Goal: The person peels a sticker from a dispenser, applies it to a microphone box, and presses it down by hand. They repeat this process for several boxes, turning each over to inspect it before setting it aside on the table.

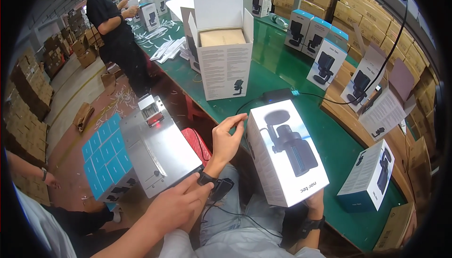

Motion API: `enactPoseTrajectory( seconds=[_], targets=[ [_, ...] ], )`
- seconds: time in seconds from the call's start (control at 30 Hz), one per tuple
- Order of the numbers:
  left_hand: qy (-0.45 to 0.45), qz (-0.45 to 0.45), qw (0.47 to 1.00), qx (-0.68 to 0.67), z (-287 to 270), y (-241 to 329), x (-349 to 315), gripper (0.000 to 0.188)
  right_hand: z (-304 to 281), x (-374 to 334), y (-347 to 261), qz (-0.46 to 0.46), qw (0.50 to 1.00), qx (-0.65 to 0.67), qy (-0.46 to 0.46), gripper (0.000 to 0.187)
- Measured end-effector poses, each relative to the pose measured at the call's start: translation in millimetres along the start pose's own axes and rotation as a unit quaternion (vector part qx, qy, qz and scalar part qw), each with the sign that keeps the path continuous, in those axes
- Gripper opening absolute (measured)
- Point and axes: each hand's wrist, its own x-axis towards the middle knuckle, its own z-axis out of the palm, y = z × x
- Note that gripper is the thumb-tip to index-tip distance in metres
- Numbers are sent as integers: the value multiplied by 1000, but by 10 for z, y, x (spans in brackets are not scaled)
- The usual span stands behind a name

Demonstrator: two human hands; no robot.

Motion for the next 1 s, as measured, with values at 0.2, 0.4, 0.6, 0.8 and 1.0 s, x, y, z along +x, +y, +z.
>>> enactPoseTrajectory(
  seconds=[0.2, 0.4, 0.6, 0.8, 1.0],
  targets=[
    [-6, 18, 1000, 6, 11, 29, -4, 24, 345, 81, -567, 67, 998, -15, 0, 139],
    [-13, 20, 1000, 13, 37, 26, -62, 23, 269, 42, -405, 40, 999, 11, 16, 131],
    [-8, 35, 999, -7, 53, 26, -66, 23, 249, -2, -268, 56, 998, 0, 43, 128],
    [-8, 11, 1000, -13, 62, 51, -133, 25, 196, -17, -248, 74, 996, -27, 46, 129],
    [-25, 24, 999, 10, 31, 51, -182, 33, 123, -43, -103, 40, 997, -59, 40, 129]
  ],
)
